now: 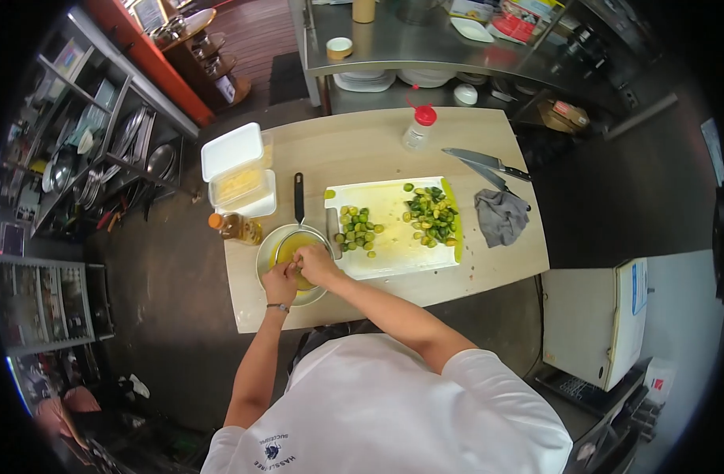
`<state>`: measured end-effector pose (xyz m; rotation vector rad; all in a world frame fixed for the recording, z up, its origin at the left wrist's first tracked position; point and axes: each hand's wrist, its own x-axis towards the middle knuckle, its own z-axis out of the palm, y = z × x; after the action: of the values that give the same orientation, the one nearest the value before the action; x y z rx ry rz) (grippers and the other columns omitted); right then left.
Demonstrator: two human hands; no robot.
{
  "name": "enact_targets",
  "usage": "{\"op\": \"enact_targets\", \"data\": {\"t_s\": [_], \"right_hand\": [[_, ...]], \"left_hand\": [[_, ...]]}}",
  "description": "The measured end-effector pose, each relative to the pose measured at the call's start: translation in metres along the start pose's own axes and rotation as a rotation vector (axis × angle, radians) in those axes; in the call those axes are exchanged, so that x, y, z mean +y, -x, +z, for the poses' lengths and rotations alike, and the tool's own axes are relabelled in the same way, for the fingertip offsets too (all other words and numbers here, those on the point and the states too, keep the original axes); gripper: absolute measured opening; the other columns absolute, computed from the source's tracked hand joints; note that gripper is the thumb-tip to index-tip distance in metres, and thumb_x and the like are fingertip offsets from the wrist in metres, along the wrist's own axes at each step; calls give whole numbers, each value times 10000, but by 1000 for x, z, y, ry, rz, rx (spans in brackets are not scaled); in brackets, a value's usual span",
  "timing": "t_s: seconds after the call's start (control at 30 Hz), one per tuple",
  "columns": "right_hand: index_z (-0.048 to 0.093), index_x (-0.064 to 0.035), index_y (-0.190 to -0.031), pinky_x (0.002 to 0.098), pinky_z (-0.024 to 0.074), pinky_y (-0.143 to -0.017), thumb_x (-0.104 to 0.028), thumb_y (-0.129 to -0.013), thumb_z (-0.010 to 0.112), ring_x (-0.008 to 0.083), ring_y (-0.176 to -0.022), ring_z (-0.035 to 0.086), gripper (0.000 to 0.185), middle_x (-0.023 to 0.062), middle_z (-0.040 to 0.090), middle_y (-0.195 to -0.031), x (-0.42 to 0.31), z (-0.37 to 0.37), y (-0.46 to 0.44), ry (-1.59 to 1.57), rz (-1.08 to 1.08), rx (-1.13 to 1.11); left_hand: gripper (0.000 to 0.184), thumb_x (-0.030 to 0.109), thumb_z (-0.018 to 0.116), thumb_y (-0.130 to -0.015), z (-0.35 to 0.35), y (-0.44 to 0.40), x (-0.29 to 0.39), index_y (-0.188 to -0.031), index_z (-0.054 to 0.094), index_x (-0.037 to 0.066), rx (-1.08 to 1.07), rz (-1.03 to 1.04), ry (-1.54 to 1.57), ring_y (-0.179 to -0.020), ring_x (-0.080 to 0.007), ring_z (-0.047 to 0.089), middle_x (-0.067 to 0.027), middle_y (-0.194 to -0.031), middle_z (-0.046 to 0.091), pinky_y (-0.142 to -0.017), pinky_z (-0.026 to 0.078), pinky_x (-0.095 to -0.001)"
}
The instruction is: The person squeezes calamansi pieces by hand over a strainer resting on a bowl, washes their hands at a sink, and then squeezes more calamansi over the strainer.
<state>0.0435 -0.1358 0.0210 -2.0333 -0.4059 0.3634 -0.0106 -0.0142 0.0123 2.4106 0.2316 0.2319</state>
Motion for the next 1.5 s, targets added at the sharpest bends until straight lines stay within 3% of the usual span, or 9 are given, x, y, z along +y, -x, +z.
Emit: {"op": "enact_targets", "data": {"t_s": [0.37, 0.53, 0.63, 0.7, 0.77, 1.03, 1.1, 1.27, 1.5], "right_hand": [[612, 13, -824, 395, 461, -691, -13, -691, 598, 341, -762, 584, 136, 189, 613, -782, 13, -14, 21, -90, 30, 30], [624, 1, -815, 327, 472, -635, -43, -677, 630, 252, -692, 605, 145, 151, 626, -767, 33, -79, 47, -260, 13, 267], [622, -14, -847, 297, 476, -598, -68, -695, 638, 207, -638, 610, 163, 112, 636, -768, 74, -146, 62, 1, 177, 466], [627, -26, -848, 380, 444, -755, -97, -695, 626, 303, -798, 588, 168, 151, 630, -821, 109, -185, 66, 85, 223, 522], [616, 4, -869, 312, 490, -598, -62, -719, 644, 227, -632, 625, 166, 142, 633, -764, 133, -212, 67, 164, 232, 509], [595, 33, -970, 283, 507, -592, -18, -793, 562, 187, -681, 637, 187, 132, 647, -794, 151, -246, 82, 269, 165, 491], [591, 35, -976, 255, 500, -588, -22, -796, 566, 153, -670, 622, 190, 112, 653, -799, 137, -245, 91, -121, 244, 541], [583, 43, -966, 223, 484, -590, -10, -784, 571, 109, -665, 603, 190, 99, 652, -796, 116, -197, 90, -402, 289, 265], [586, 33, -928, 221, 480, -576, -45, -792, 588, 113, -669, 601, 157, 83, 646, -794, 80, -146, 72, -460, 280, 66]], "left_hand": [[101, 63, 561, -757, 3, 0, 3, -762, 627, -13, -73, 122, -172, -624, -352, 568, -196, -691, 590, -579, 456, -398], [116, 111, 587, -774, 21, -13, 73, -795, 634, 7, -99, 211, 25, -639, -338, 573, -182, -694, 594, -590, 455, -395], [122, 124, 594, -775, 67, -33, 125, -820, 640, 21, -149, 249, 143, -672, -329, 586, -173, -727, 607, -611, 464, -377], [125, 114, 588, -774, 106, -44, 151, -835, 637, 16, -192, 306, 185, -702, -329, 592, -172, -755, 613, -628, 477, -359], [167, 106, 584, -771, 148, -52, 163, -907, 623, 17, -282, 326, 181, -727, -315, 604, -160, -779, 627, -642, 485, -347], [302, 115, 596, -770, 170, -49, 191, -1062, 569, 45, -487, 261, 175, -737, -282, 612, -129, -891, 623, -673, 494, -349], [302, 119, 602, -770, 159, -37, 194, -1062, 571, 49, -487, 274, 164, -752, -277, 607, -129, -930, 611, -681, 495, -349], [251, 114, 619, -751, 133, -7, 195, -993, 589, 52, -217, 489, 99, -776, -269, 598, -128, -1022, 586, -672, 494, -346], [236, 89, 567, -774, 94, 18, 147, -1007, 579, 52, -199, 266, -123, -833, -286, 589, -118, -980, 594, -709, 489, -356]]}}
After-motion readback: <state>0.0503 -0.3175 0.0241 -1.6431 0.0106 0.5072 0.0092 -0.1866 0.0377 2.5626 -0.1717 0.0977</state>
